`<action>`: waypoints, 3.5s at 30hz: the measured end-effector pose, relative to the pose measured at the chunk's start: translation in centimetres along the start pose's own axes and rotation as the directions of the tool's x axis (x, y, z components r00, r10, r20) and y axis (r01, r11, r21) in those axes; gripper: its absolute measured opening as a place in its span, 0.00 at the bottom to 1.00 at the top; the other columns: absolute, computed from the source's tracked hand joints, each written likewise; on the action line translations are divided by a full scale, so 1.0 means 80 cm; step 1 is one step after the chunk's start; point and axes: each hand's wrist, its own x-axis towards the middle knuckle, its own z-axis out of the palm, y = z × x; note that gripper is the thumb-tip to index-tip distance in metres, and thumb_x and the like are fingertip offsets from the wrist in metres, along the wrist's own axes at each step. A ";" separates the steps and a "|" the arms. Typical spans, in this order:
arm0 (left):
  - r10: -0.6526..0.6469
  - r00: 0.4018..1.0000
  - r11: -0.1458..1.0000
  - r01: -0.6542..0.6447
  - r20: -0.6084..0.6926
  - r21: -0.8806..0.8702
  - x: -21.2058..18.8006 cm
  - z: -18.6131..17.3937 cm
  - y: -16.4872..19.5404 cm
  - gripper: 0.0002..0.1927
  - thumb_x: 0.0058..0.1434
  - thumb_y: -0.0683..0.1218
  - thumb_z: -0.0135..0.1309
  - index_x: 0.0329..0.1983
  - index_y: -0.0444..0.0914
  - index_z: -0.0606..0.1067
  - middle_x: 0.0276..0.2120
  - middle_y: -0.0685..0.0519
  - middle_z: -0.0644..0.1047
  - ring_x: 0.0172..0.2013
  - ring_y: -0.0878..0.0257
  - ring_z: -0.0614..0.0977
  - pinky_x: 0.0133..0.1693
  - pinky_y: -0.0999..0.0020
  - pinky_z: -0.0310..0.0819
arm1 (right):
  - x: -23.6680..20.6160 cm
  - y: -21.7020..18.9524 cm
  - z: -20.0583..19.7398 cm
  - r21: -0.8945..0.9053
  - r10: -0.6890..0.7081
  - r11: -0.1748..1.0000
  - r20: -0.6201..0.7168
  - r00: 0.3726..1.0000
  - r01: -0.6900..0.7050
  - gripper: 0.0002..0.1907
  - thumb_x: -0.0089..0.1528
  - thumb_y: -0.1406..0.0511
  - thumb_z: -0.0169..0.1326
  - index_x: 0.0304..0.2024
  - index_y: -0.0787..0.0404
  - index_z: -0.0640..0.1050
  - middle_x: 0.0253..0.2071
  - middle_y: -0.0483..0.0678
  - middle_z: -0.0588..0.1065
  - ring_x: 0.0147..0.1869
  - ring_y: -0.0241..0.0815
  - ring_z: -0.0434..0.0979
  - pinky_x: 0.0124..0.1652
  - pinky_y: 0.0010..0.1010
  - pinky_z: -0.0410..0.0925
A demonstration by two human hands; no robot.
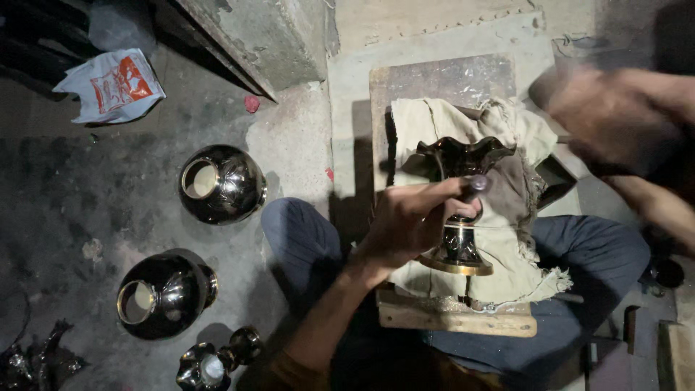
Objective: The person sits on the floor and repeatedly strikes a dark metal decorative object with a wooden mallet. They hold the object with one hand and rotate it to work different areas while striking with the other hand. The object is placed on a cloth-covered wooden block during the process.
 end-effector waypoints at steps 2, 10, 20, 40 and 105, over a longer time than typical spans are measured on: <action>-0.028 1.000 0.997 0.028 0.006 0.073 -0.001 -0.005 0.000 0.06 0.69 0.47 0.58 0.42 0.40 0.79 0.35 0.52 0.83 0.28 0.66 0.85 0.31 0.71 0.81 | -0.016 -0.006 0.002 -0.012 -0.040 0.999 -0.050 0.998 0.040 0.28 0.69 0.74 0.42 0.71 0.51 0.69 0.61 0.56 0.75 0.63 0.46 0.79 0.65 0.36 0.69; 0.047 0.999 0.998 -0.046 0.010 -0.040 0.011 -0.021 0.020 0.04 0.72 0.42 0.53 0.44 0.43 0.78 0.43 0.53 0.83 0.37 0.63 0.88 0.39 0.73 0.84 | -0.100 -0.111 -0.018 -0.369 -0.299 0.901 -0.153 0.942 0.226 0.37 0.59 0.74 0.54 0.71 0.57 0.66 0.55 0.55 0.77 0.56 0.47 0.82 0.58 0.37 0.73; -0.179 0.953 0.977 0.142 -0.246 -0.161 -0.002 -0.010 0.055 0.08 0.73 0.39 0.52 0.45 0.47 0.77 0.43 0.57 0.82 0.43 0.65 0.87 0.43 0.73 0.85 | -0.100 -0.181 -0.049 -0.432 -0.597 0.783 -0.319 0.736 0.448 0.41 0.48 0.78 0.56 0.67 0.69 0.66 0.56 0.64 0.75 0.60 0.56 0.77 0.59 0.44 0.70; -0.238 0.910 0.969 0.244 -0.339 -0.027 -0.018 0.009 0.067 0.03 0.72 0.40 0.53 0.45 0.39 0.77 0.39 0.53 0.84 0.40 0.62 0.88 0.41 0.70 0.83 | -0.071 -0.224 -0.048 -0.987 -0.610 0.083 0.061 0.790 0.140 0.45 0.56 0.58 0.60 0.72 0.21 0.57 0.60 0.40 0.76 0.57 0.40 0.81 0.60 0.43 0.68; 0.071 0.958 0.997 -0.066 0.279 -0.028 0.071 -0.018 0.054 0.18 0.65 0.35 0.59 0.58 0.34 0.75 0.39 0.43 0.83 0.38 0.59 0.88 0.32 0.71 0.82 | -0.146 -0.090 0.001 -0.129 -0.284 0.959 -0.475 0.833 0.254 0.41 0.48 0.76 0.60 0.66 0.59 0.70 0.54 0.58 0.78 0.56 0.51 0.81 0.56 0.41 0.72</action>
